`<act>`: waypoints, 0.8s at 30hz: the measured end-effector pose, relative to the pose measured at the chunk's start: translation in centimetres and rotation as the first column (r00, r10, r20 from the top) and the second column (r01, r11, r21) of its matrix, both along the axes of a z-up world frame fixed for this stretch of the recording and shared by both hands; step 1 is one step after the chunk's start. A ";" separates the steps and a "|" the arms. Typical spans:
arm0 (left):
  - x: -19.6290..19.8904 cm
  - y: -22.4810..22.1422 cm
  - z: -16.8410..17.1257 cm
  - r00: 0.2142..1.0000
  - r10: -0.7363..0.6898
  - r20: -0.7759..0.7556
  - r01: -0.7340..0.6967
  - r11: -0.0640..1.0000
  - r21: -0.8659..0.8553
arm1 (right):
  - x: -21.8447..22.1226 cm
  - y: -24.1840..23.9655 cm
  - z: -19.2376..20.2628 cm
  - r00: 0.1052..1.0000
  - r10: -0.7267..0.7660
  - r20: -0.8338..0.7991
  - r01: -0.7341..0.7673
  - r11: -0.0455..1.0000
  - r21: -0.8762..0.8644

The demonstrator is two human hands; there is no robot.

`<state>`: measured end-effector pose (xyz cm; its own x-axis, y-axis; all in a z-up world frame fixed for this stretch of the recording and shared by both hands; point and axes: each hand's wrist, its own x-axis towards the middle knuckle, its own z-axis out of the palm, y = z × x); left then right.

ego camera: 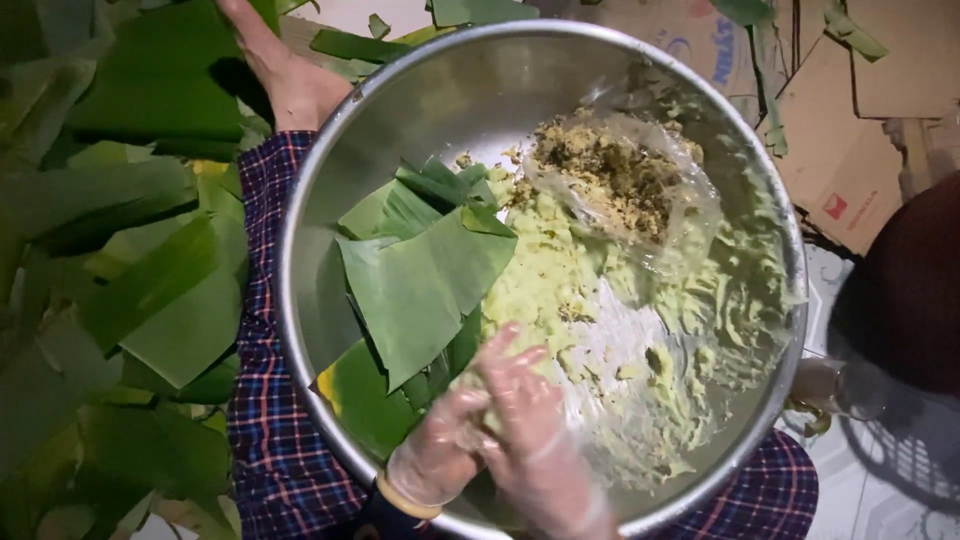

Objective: A person sitting on the floor portions out dough from a large metal bowl and wraps each portion in a piece of banana leaf.

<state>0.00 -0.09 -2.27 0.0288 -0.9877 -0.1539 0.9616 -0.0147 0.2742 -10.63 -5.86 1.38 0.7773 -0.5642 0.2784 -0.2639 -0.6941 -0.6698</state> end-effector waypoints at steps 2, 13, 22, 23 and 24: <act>0.3 0.1 0.7 0.994 0.061 0.087 -0.063 0.998 0.027 | 0.8 1.1 -0.6 0.998 -0.022 0.058 0.015 0.992 0.125; 0.6 0.9 0.0 0.961 0.161 0.224 -0.232 0.910 0.343 | -0.5 -1.2 -0.2 0.990 0.100 -0.095 0.012 0.625 0.780; -0.3 -0.1 -2.9 0.972 0.220 0.081 -0.201 0.960 -0.196 | -0.6 1.2 -2.3 0.986 -0.065 -0.156 0.129 0.885 0.447; -0.4 0.0 -3.0 0.960 0.270 0.080 -0.255 0.954 -0.160 | -0.1 1.0 -2.3 0.984 -0.116 -0.139 0.170 0.851 0.496; -0.4 0.1 -3.0 0.944 0.319 0.082 -0.308 0.943 -0.123 | 0.4 0.8 -2.3 0.978 -0.167 -0.123 0.208 0.812 0.545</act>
